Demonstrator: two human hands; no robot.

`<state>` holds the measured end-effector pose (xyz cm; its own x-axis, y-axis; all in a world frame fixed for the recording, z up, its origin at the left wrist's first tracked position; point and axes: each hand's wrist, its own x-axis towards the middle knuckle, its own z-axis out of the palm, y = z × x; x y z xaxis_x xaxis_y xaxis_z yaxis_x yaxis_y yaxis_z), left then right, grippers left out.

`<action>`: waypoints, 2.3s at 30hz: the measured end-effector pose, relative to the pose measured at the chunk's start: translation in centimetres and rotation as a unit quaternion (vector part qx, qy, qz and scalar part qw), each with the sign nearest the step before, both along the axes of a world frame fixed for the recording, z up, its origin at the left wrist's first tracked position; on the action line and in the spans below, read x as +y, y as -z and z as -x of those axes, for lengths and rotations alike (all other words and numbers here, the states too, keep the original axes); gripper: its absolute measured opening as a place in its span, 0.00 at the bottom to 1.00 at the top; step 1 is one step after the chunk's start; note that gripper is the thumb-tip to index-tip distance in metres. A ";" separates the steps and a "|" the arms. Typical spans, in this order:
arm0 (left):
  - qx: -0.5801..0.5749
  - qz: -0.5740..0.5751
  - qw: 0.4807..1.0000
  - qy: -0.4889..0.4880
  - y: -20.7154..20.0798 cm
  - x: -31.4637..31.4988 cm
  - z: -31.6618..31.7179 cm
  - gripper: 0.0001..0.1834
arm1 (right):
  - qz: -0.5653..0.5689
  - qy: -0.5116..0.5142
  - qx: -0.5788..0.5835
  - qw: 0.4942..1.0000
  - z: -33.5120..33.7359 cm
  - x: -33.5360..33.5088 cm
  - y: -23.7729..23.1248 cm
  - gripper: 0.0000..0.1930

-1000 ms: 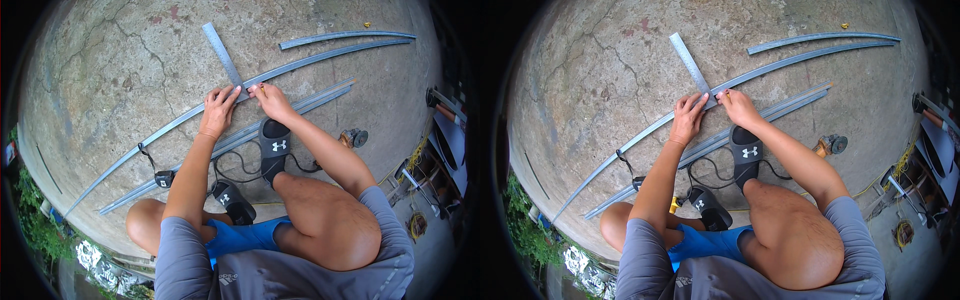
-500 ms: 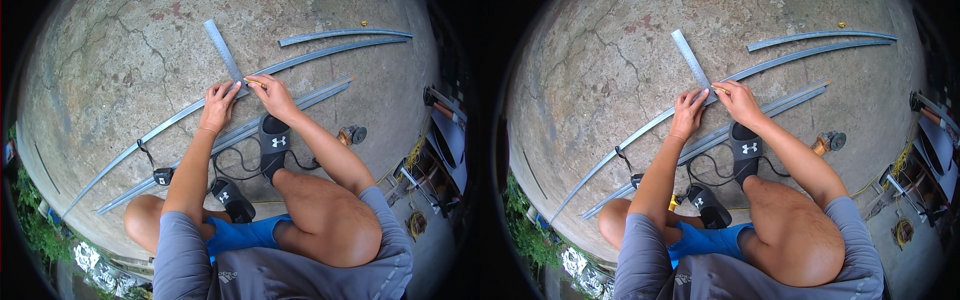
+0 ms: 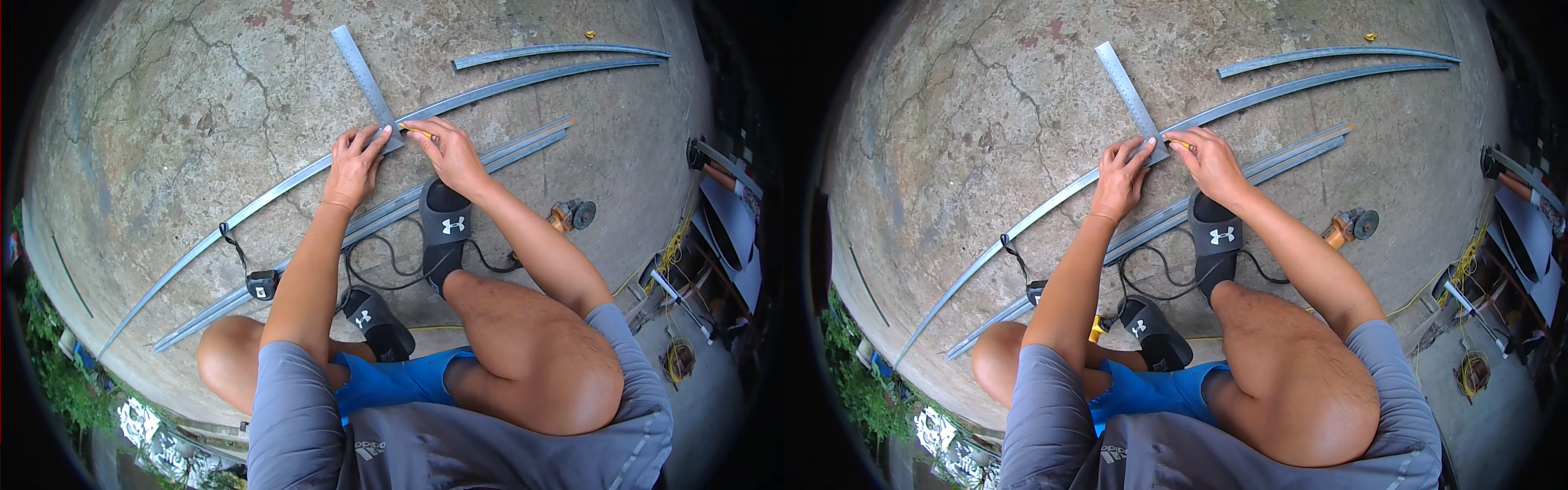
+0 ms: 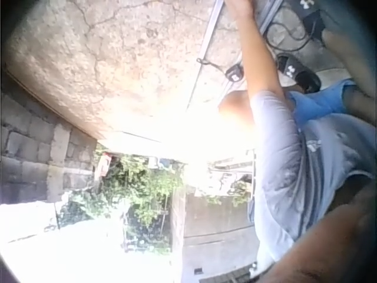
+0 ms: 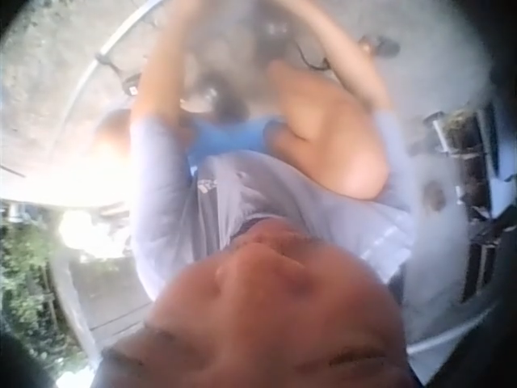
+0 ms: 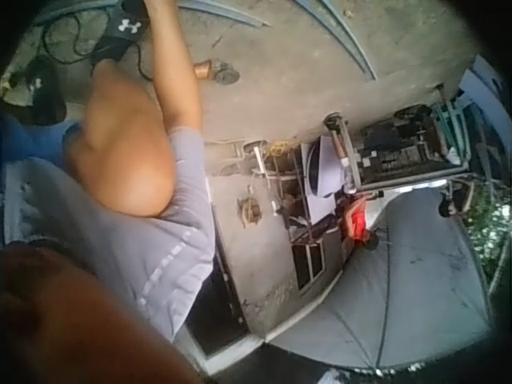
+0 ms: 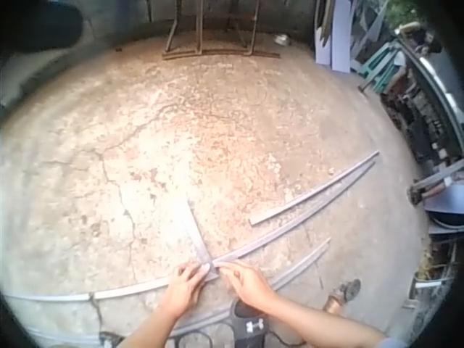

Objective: Cutting and marking metal strips using an angle grinder, tape measure, and square ruler.

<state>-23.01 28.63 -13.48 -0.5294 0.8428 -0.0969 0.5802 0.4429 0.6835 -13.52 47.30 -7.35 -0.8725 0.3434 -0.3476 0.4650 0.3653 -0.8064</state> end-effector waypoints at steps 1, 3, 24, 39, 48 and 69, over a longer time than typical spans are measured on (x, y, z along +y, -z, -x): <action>0.004 0.000 1.000 -0.001 0.0 0.0 0.0 0.34 | -0.015 0.001 0.010 1.000 0.5 0.1 0.2 0.12; 0.003 0.002 1.000 -0.001 0.0 -0.2 0.0 0.34 | -0.029 0.003 0.021 0.999 0.9 0.0 0.4 0.12; 0.089 -0.014 0.992 -0.086 -0.7 0.0 -1.5 0.19 | -0.045 0.015 -0.074 0.996 -1.7 0.0 2.1 0.17; 0.106 0.042 0.988 -0.105 -1.6 -0.7 0.3 0.24 | 0.169 0.207 -0.062 0.962 -4.0 2.9 1.1 0.10; 0.058 0.064 0.996 -0.034 0.2 -2.7 3.7 0.14 | 0.111 0.143 -0.096 0.979 -3.8 1.7 0.6 0.13; 0.124 0.079 0.989 0.007 -1.7 -2.6 4.6 0.16 | 0.126 0.114 -0.086 0.982 -3.5 1.8 2.6 0.14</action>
